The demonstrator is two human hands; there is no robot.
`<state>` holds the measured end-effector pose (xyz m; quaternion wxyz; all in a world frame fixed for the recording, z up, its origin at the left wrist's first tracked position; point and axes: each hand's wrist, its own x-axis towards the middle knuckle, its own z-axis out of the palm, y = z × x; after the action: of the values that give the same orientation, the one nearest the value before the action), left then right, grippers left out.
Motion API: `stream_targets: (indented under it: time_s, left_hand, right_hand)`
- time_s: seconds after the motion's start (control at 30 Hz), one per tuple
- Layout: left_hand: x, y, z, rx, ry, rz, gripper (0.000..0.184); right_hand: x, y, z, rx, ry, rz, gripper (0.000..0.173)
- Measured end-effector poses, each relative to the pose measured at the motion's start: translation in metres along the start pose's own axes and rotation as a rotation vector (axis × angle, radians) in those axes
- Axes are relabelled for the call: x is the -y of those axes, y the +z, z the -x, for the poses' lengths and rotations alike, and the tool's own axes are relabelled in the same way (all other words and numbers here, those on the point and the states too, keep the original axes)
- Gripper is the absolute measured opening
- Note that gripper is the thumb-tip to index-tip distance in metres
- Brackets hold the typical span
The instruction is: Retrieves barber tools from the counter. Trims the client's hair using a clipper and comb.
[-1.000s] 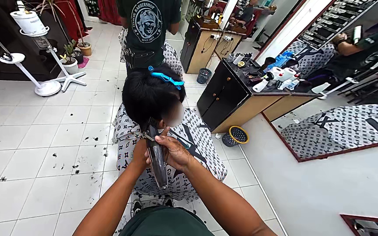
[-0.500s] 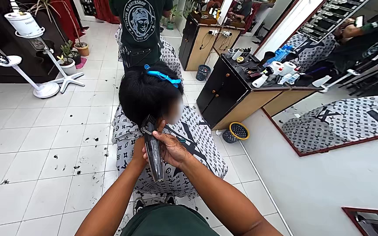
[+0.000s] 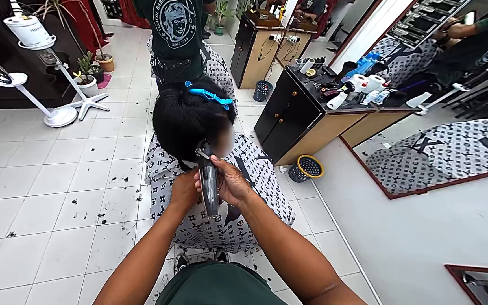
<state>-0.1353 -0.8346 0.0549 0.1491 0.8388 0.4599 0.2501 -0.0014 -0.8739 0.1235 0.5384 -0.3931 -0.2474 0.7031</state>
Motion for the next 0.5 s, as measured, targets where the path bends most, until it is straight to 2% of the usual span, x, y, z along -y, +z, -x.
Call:
stream_targets:
  time_s: [0.13, 0.2, 0.3, 0.33, 0.43, 0.5]
  left_hand:
    - [-0.002, -0.002, -0.002, 0.024, -0.035, -0.015, 0.026]
    - [0.0, -0.003, -0.001, 0.06, -0.123, 0.068, 0.026]
    - [0.005, 0.006, -0.002, 0.093, -0.435, 0.323, 0.028]
    - [0.005, 0.006, -0.003, 0.074, -0.469, 0.369, 0.028]
    - [0.004, 0.003, 0.0, 0.024, -0.398, 0.428, 0.038]
    - [0.005, 0.001, 0.002, -0.005, -0.263, 0.375, 0.035]
  right_hand:
    - [-0.005, -0.004, -0.002, -0.004, -0.153, 0.005, 0.043]
    - [-0.008, -0.003, 0.002, 0.055, -0.047, 0.128, 0.036]
    - [-0.016, 0.003, 0.005, 0.109, 0.129, 0.193, 0.032]
    - [-0.017, 0.004, 0.005, 0.12, 0.139, 0.172, 0.033]
    - [-0.017, 0.004, 0.001, 0.117, 0.128, 0.099, 0.036]
    - [-0.014, 0.004, 0.0, 0.096, 0.112, 0.063, 0.038]
